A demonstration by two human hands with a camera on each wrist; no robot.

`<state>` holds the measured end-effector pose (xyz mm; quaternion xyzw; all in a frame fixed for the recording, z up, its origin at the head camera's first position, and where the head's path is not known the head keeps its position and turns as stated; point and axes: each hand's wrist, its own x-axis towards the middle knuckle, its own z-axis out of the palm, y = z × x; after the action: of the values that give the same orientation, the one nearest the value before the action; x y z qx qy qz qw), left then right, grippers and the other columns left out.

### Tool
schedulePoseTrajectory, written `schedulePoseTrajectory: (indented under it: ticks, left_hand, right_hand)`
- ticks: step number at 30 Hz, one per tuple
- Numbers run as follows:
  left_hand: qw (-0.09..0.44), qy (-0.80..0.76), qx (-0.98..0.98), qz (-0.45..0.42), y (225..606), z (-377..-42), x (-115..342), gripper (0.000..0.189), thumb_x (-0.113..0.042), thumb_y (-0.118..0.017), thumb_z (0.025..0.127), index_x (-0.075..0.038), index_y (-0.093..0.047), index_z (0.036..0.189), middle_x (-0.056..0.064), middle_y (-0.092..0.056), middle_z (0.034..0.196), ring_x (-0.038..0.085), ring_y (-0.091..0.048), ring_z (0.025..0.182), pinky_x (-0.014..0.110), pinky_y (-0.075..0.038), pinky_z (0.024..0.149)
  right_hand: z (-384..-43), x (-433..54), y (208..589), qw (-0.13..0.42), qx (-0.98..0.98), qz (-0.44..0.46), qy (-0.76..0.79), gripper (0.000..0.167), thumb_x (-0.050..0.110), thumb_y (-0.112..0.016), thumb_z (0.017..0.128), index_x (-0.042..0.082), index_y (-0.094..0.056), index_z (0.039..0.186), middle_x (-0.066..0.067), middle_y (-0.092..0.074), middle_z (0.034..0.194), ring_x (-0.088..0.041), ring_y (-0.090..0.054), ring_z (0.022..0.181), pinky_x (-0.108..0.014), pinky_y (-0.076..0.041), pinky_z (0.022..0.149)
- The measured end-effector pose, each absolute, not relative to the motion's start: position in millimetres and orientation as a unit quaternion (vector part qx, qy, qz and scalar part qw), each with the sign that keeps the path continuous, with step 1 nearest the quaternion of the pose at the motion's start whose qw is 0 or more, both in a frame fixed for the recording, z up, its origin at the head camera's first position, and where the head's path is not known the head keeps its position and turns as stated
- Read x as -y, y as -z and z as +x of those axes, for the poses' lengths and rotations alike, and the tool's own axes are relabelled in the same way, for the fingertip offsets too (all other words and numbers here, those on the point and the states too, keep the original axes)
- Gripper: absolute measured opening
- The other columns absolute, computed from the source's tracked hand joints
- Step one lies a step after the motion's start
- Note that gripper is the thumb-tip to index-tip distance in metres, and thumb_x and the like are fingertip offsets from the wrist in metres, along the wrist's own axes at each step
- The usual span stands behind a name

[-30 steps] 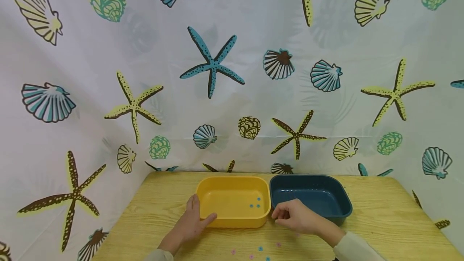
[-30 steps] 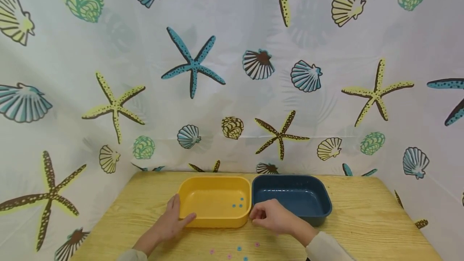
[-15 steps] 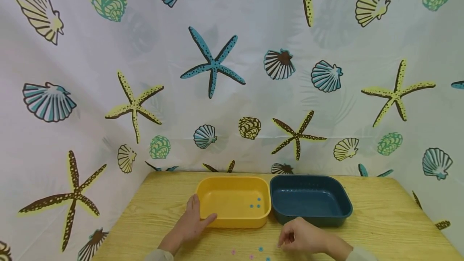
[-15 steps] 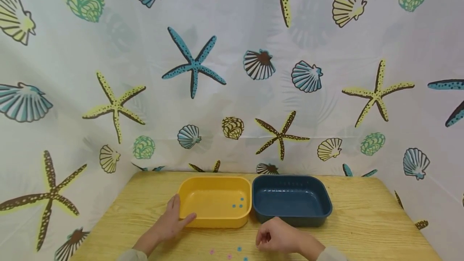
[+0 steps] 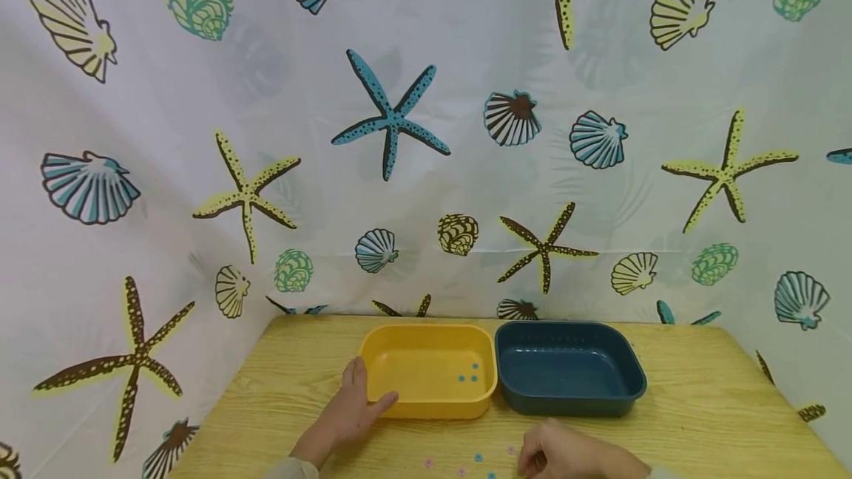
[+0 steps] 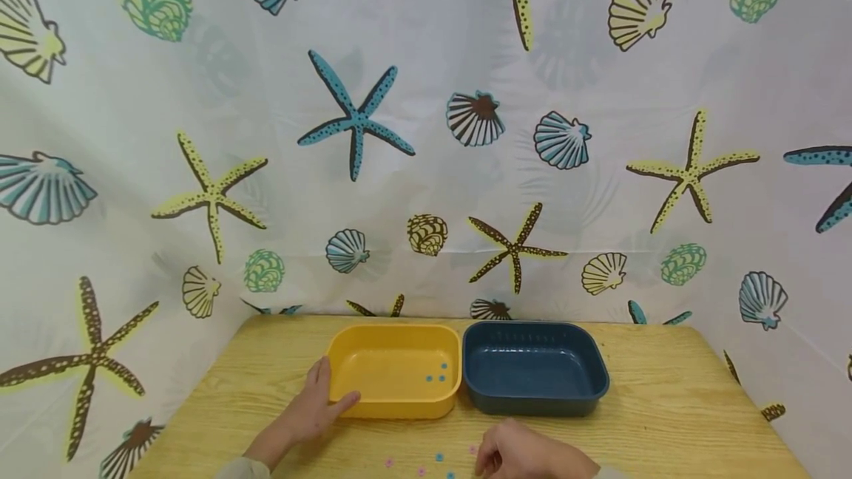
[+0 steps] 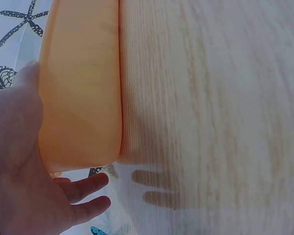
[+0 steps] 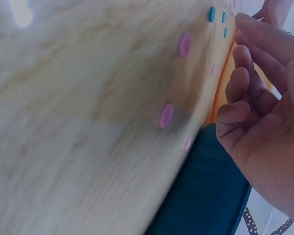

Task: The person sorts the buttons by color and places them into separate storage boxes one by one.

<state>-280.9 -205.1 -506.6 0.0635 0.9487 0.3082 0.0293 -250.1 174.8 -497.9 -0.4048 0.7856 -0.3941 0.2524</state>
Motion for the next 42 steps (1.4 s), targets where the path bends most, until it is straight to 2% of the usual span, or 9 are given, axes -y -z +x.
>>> schedulePoseTrajectory:
  ticks: [3, 10, 23, 29, 36, 42]
  left_hand:
    - [0.028, -0.307, -0.949, 0.065, 506.6, -281.2, 205.2, 0.111, -0.066, -0.049, 0.087, 0.015, 0.001, 0.144, 0.036, -0.002, 0.149, 0.048, -0.041, 0.122, 0.053, -0.036, 0.098]
    - [0.025, -0.304, -0.950, 0.064, 506.1, -281.8, 205.3, 0.111, -0.066, -0.049, 0.087, 0.015, 0.001, 0.144, 0.035, -0.002, 0.149, 0.047, -0.040, 0.123, 0.053, -0.035, 0.099]
    - [0.020, -0.301, -0.951, 0.067, 510.3, -282.4, 205.8, 0.111, -0.066, -0.049, 0.087, 0.015, 0.001, 0.144, 0.036, -0.003, 0.149, 0.048, -0.043, 0.120, 0.053, -0.038, 0.097]
    - [0.024, -0.303, -0.950, 0.064, 508.9, -281.6, 204.9, 0.111, -0.067, -0.048, 0.087, 0.015, 0.001, 0.144, 0.035, -0.002, 0.149, 0.048, -0.039, 0.123, 0.053, -0.035, 0.099]
    - [0.022, -0.304, -0.950, 0.065, 508.6, -281.3, 204.8, 0.111, -0.066, -0.049, 0.087, 0.014, 0.001, 0.145, 0.035, -0.002, 0.149, 0.048, -0.040, 0.122, 0.053, -0.036, 0.098]
    - [0.024, -0.304, -0.950, 0.063, 507.9, -280.3, 204.2, 0.111, -0.066, -0.049, 0.087, 0.014, 0.001, 0.145, 0.034, -0.002, 0.149, 0.048, -0.039, 0.123, 0.053, -0.035, 0.099]
  right_hand:
    - [-250.1, -174.9, 501.3, 0.247, -0.781, -0.417, 0.395, 0.012, 0.027, -0.069, 0.087, 0.018, -0.074, 0.093, 0.012, -0.064, 0.081, 0.001, -0.053, 0.069, -0.020, -0.048, 0.062]
    - [-245.4, -174.0, 506.0, 0.281, -0.777, -0.394, 0.404, 0.012, 0.027, -0.068, 0.088, 0.018, -0.073, 0.092, 0.010, -0.065, 0.084, -0.001, -0.057, 0.071, -0.022, -0.050, 0.065]
    - [-245.7, -172.6, 517.4, 0.268, -0.770, -0.406, 0.412, 0.011, 0.028, -0.069, 0.086, 0.019, -0.074, 0.089, 0.011, -0.066, 0.081, 0.000, -0.058, 0.069, -0.022, -0.051, 0.062]
    - [-246.6, -173.7, 516.5, 0.268, -0.766, -0.410, 0.416, 0.011, 0.026, -0.069, 0.086, 0.016, -0.074, 0.088, 0.012, -0.065, 0.080, 0.001, -0.056, 0.068, -0.021, -0.050, 0.062]
    - [-247.1, -171.5, 515.3, 0.246, -0.764, -0.436, 0.407, 0.014, 0.027, -0.069, 0.086, 0.014, -0.074, 0.086, 0.014, -0.064, 0.078, 0.004, -0.055, 0.066, -0.020, -0.049, 0.059]
    - [-246.9, -171.6, 517.1, 0.261, -0.766, -0.417, 0.413, 0.012, 0.025, -0.069, 0.087, 0.014, -0.074, 0.087, 0.013, -0.064, 0.079, 0.002, -0.056, 0.069, -0.021, -0.051, 0.062]
